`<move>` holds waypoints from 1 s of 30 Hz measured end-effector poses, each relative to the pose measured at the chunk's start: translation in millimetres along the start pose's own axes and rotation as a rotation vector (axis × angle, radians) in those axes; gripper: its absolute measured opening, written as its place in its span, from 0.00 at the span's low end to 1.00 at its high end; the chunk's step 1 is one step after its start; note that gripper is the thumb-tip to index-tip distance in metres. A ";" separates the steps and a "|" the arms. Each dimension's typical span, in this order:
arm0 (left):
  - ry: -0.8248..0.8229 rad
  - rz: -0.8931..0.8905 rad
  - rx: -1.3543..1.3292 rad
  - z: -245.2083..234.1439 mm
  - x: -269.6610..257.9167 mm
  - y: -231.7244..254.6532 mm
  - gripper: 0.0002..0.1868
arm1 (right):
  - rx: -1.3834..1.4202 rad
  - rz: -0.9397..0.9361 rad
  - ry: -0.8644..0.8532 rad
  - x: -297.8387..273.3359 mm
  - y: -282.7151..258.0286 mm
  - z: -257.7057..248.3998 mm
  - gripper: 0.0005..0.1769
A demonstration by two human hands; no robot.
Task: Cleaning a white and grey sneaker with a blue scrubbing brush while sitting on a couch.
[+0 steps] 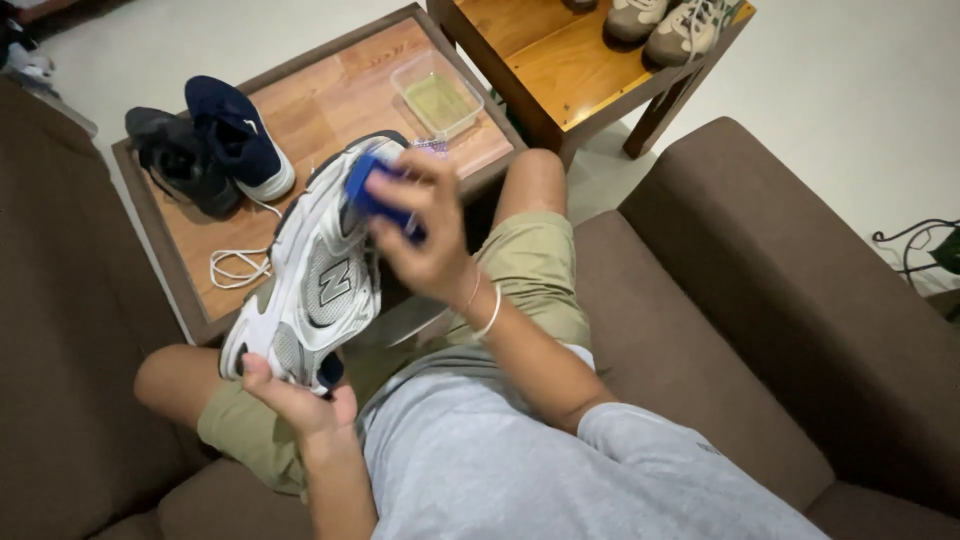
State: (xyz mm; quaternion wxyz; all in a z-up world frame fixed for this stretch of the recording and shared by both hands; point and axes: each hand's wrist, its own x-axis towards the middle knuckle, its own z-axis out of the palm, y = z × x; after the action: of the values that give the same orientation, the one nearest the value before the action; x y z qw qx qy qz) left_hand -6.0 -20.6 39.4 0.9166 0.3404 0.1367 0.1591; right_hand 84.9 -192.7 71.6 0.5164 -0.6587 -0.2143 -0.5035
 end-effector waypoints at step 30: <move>-0.094 0.316 0.360 -19.0 -8.3 11.3 0.49 | -0.277 0.187 -0.061 10.9 -42.4 -12.5 0.22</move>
State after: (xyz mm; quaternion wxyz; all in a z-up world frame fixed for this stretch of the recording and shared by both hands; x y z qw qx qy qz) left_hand -22.7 -4.7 34.2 0.8103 0.5222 0.0653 0.2578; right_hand 49.7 -190.6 100.4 0.4583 -0.7557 -0.0963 -0.4578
